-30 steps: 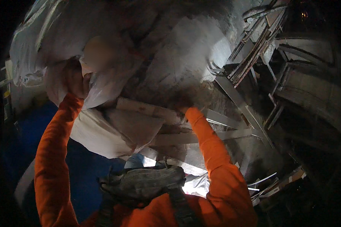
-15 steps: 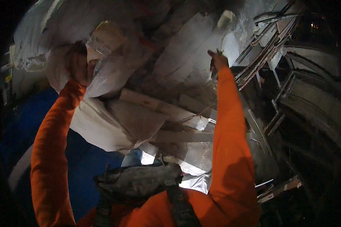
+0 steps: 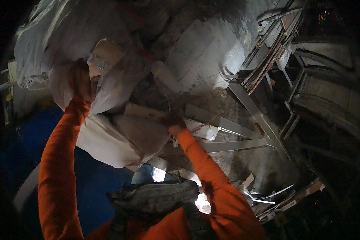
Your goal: The person picks up a paint bucket and a paint tray, pours white paint into the tray, uses a brush to apply paint to a wall area, and then carries the paint-filled tray into a hallway.
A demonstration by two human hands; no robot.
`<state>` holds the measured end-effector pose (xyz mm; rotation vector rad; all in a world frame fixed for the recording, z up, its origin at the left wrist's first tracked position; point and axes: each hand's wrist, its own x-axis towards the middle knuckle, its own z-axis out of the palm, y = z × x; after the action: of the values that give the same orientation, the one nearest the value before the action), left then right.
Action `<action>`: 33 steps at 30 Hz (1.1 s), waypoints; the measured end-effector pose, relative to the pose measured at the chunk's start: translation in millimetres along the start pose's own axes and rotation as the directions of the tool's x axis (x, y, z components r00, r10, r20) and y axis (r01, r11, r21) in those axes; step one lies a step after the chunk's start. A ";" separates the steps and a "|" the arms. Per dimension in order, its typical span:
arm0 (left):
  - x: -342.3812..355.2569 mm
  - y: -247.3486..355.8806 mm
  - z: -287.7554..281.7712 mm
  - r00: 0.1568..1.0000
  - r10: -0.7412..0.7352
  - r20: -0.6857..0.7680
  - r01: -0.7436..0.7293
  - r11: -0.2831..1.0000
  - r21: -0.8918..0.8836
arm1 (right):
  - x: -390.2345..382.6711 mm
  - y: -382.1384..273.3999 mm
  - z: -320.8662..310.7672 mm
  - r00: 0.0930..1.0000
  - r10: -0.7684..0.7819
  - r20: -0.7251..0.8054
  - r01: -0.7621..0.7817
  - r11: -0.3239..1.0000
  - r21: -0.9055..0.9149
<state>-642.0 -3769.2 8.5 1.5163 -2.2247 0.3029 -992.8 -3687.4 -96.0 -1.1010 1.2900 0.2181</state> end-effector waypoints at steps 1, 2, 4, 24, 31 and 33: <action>-2.5 -0.8 0.3 1.000 -0.005 0.003 0.005 1.000 0.018 | 9.3 2.3 -5.9 0.964 -0.262 -0.043 0.233 0.911 -0.339; -5.8 -1.8 2.3 1.000 -0.018 0.008 0.018 0.999 0.031 | 21.7 14.5 -14.3 0.867 -0.497 0.010 0.387 0.662 -0.642; -1.9 2.3 -5.6 1.000 -0.018 0.009 0.017 0.998 0.054 | 61.4 32.2 -37.0 0.757 -0.631 0.171 0.439 0.296 -0.848; -9.3 -2.5 -6.2 0.995 -0.034 0.095 0.034 0.999 0.004 | 95.4 -7.5 -256.5 0.928 -0.133 -0.347 0.294 0.835 0.466; -6.1 -3.9 1.2 0.999 -0.008 0.034 0.007 0.999 0.035 | 8.0 82.0 -107.5 0.992 -0.075 -0.104 0.122 0.812 0.571; -2.7 -3.2 0.6 1.000 0.003 0.030 -0.005 0.999 0.045 | 15.2 107.5 -72.4 0.955 -0.267 -0.128 0.286 0.942 0.175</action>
<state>-638.3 -3768.5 6.5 1.5497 -2.2585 0.3363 -1108.2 -3693.3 -156.9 -1.1235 1.2025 -0.1739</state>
